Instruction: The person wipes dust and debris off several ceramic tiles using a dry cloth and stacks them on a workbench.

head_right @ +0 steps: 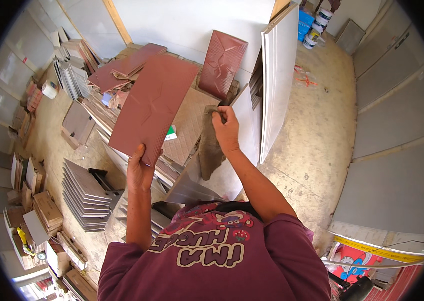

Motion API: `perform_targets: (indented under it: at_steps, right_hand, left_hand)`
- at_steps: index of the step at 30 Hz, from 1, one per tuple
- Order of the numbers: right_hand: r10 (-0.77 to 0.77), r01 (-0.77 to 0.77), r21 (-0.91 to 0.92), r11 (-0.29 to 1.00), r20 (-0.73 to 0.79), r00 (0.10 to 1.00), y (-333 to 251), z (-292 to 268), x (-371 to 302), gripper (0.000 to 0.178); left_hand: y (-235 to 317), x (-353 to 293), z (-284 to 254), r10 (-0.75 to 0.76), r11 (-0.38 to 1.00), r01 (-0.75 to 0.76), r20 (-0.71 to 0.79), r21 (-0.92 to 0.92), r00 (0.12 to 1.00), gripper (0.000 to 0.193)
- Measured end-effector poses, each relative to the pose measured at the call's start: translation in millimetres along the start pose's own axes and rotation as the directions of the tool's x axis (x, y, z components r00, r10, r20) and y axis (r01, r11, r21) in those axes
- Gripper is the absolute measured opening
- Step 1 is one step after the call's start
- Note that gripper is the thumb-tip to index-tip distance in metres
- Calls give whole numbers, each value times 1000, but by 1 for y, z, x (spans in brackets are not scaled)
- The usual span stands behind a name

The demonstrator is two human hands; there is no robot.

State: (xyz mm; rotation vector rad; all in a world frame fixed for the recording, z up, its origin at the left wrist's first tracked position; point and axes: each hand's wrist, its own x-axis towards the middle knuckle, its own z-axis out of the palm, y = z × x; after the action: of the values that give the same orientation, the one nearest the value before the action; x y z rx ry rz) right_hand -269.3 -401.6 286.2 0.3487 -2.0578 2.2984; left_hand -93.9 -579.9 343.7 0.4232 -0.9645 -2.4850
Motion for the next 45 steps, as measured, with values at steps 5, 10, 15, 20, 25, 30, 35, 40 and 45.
perform_targets:
  at_steps: [5,10,15,20,25,30,35,40,45]
  right_hand:
    - [35,-29,95,995,-56,998,-77,-38,-17,6]
    - [-235,232,207,950,-11,972,-185,-43,-16,10]
    - [-563,564,2,826,77,823,-198,-22,-16,16]
    - [-453,690,-375,619,547,704,-149,-6,-48,22]
    - [-437,759,-346,551,655,616,-130,-20,-70,30]
    - [-441,735,-407,542,607,661,-123,-37,-54,32]
    - [-457,654,-592,471,470,755,-126,-66,-27,31]
    - [-529,553,-714,430,296,795,-122,-103,-9,28]
    - [-436,293,-833,469,71,897,-110,-144,4,28]
  left_hand:
    - [-17,-31,7,-65,998,65,-29,26,997,47]
    - [-39,-51,21,-123,990,121,16,73,992,50]
    - [-64,-69,45,-286,958,288,88,-11,954,40]
    - [-85,-85,55,-370,928,371,137,21,919,29]
    - [-92,-90,43,-465,885,452,159,112,871,39]
    - [-92,-96,48,-421,907,419,84,40,903,26]
    - [-79,-101,57,-392,920,389,95,53,915,32]
    - [-78,-104,52,-364,931,356,120,79,924,36]
    - [-75,-108,48,-358,933,353,96,66,929,39]
